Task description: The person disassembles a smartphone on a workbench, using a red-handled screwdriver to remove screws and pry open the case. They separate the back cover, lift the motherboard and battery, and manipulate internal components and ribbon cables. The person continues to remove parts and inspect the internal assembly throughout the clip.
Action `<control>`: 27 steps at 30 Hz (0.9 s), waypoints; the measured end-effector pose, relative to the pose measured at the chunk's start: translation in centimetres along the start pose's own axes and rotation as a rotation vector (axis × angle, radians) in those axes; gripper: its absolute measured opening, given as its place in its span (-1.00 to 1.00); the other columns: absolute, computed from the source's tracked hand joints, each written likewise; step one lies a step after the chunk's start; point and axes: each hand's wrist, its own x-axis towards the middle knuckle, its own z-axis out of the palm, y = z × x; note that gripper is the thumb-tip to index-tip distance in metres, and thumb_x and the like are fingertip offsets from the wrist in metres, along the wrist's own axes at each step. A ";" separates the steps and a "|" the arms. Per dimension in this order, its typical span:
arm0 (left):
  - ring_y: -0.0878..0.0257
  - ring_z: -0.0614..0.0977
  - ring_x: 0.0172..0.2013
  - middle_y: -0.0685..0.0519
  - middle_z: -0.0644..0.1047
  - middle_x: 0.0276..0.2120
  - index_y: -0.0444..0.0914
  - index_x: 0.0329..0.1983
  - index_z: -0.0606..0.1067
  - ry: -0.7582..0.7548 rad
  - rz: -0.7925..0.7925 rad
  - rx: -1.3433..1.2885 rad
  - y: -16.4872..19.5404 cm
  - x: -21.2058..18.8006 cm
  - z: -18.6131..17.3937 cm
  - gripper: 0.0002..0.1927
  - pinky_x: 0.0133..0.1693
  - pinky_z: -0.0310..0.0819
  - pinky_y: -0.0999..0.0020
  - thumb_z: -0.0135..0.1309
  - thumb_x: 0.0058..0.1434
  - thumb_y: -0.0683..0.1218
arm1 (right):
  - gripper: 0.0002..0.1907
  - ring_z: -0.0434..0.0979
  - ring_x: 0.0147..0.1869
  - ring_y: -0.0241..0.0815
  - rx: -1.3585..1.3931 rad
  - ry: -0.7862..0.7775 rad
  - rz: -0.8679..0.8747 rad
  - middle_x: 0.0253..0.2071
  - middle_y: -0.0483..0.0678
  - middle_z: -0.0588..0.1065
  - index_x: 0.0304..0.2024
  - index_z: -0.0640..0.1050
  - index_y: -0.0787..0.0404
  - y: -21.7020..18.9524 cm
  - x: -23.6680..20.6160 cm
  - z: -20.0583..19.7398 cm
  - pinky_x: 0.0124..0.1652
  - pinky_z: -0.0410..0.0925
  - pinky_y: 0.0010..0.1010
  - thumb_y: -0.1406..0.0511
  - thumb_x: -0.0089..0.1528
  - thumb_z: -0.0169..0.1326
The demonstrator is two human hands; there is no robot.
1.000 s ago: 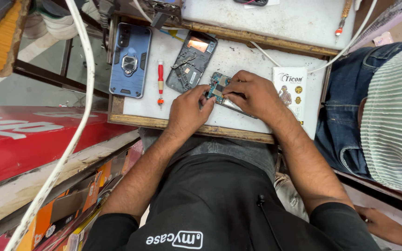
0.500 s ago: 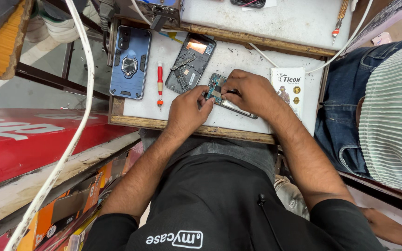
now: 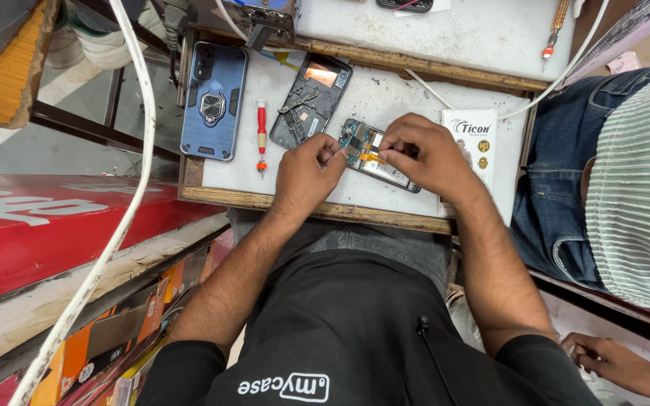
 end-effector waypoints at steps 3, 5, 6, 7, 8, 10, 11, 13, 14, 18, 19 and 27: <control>0.34 0.61 -0.49 0.12 0.58 -0.53 -0.25 -0.31 0.54 0.032 0.033 -0.082 0.2 0.1 0.1 -0.84 -0.42 0.48 0.40 0.16 0.29 -0.06 | -0.89 0.58 -0.13 -0.31 0.029 0.090 -0.026 -0.13 -0.09 0.58 -0.15 0.63 0.19 0.3 -0.4 0.2 -0.15 0.47 -0.49 0.33 0.29 0.25; 0.33 0.62 -0.48 0.10 0.59 -0.52 -0.25 -0.33 0.54 0.055 0.058 -0.086 0.3 0.0 0.2 -0.84 -0.42 0.50 0.39 0.16 0.28 -0.07 | -0.88 0.60 -0.13 -0.30 0.017 0.128 0.000 -0.12 -0.08 0.59 -0.11 0.62 0.19 0.4 -0.6 0.3 -0.15 0.47 -0.48 0.32 0.31 0.23; 0.33 0.63 -0.48 0.10 0.60 -0.51 -0.25 -0.34 0.53 0.067 0.071 -0.087 0.4 -0.1 0.3 -0.84 -0.41 0.51 0.39 0.16 0.28 -0.07 | -0.86 0.61 -0.15 -0.28 0.003 0.137 0.032 -0.13 -0.07 0.59 -0.09 0.62 0.19 0.4 -0.7 0.4 -0.17 0.47 -0.47 0.32 0.31 0.23; 0.32 0.64 -0.47 0.09 0.60 -0.50 -0.25 -0.33 0.53 0.084 0.094 -0.066 0.6 -0.1 0.4 -0.84 -0.41 0.53 0.37 0.16 0.29 -0.07 | -0.84 0.61 -0.17 -0.26 -0.010 0.143 0.064 -0.13 -0.06 0.59 -0.06 0.62 0.19 0.3 -0.7 0.6 -0.19 0.47 -0.45 0.32 0.31 0.22; 0.32 0.66 -0.46 0.08 0.61 -0.50 -0.25 -0.33 0.52 0.103 0.116 -0.045 0.8 -0.2 0.5 -0.84 -0.40 0.55 0.36 0.15 0.30 -0.07 | -0.81 0.62 -0.14 -0.23 -0.014 0.154 0.044 -0.10 -0.04 0.59 -0.02 0.61 0.20 0.3 -0.6 0.7 -0.16 0.48 -0.43 0.33 0.32 0.20; 0.28 0.68 -0.47 0.06 0.62 -0.47 -0.25 -0.30 0.51 0.153 0.173 0.011 1.3 -0.1 0.6 -0.85 -0.42 0.56 0.32 0.14 0.32 -0.08 | -0.75 0.65 -0.09 -0.18 -0.024 0.176 0.001 -0.05 0.01 0.58 0.07 0.59 0.22 0.2 -0.2 0.8 -0.11 0.50 -0.40 0.36 0.33 0.16; 0.25 0.68 -0.49 0.04 0.62 -0.45 -0.25 -0.29 0.50 0.185 0.205 0.046 1.7 0.0 0.6 -0.86 -0.44 0.56 0.29 0.13 0.33 -0.08 | -0.72 0.66 -0.11 -0.16 -0.037 0.184 0.000 -0.04 0.02 0.59 0.10 0.59 0.21 0.1 0.1 1.0 -0.12 0.51 -0.38 0.37 0.33 0.15; 0.18 0.69 -0.50 0.01 0.63 -0.42 -0.25 -0.24 0.49 0.229 0.265 0.096 2.3 0.3 0.6 -0.87 -0.46 0.55 0.24 0.12 0.35 -0.09 | -0.67 0.67 -0.13 -0.13 -0.064 0.200 -0.001 -0.02 0.04 0.61 0.16 0.57 0.20 0.1 0.6 1.3 -0.13 0.51 -0.35 0.39 0.32 0.12; 0.15 0.69 -0.50 0.00 0.64 -0.41 -0.25 -0.22 0.49 0.243 0.291 0.111 2.6 0.5 0.5 -0.87 -0.46 0.54 0.22 0.12 0.36 -0.09 | -0.66 0.68 -0.14 -0.14 -0.081 0.203 0.006 -0.04 0.04 0.62 0.16 0.57 0.20 0.2 0.9 1.5 -0.14 0.52 -0.35 0.39 0.32 0.13; 0.07 0.71 -0.44 -0.04 0.64 -0.39 -0.24 -0.08 0.46 0.227 0.380 0.162 3.4 1.7 0.7 -0.83 -0.42 0.57 0.18 0.14 0.38 -0.08 | -0.66 0.68 -0.19 -0.15 -0.111 0.253 0.006 -0.11 0.02 0.65 0.15 0.57 0.18 0.7 1.4 2.3 -0.17 0.52 -0.36 0.40 0.31 0.15; 0.05 0.71 -0.42 -0.05 0.64 -0.38 -0.25 -0.06 0.45 0.230 0.413 0.170 3.4 1.8 0.8 -0.80 -0.41 0.57 0.17 0.16 0.36 -0.08 | -0.66 0.68 -0.19 -0.16 -0.110 0.279 0.006 -0.13 0.01 0.66 0.15 0.57 0.18 0.9 1.4 2.4 -0.18 0.52 -0.37 0.40 0.30 0.15; 0.06 0.69 -0.35 -0.01 0.62 -0.39 -0.23 -0.04 0.47 0.270 0.563 0.366 3.6 2.2 1.6 -0.79 -0.36 0.56 0.17 0.20 0.32 -0.14 | -0.77 0.61 -0.34 -0.26 -0.089 0.328 0.056 -0.22 -0.07 0.66 -0.05 0.52 0.23 2.4 1.2 2.8 -0.32 0.45 -0.41 0.38 0.26 0.24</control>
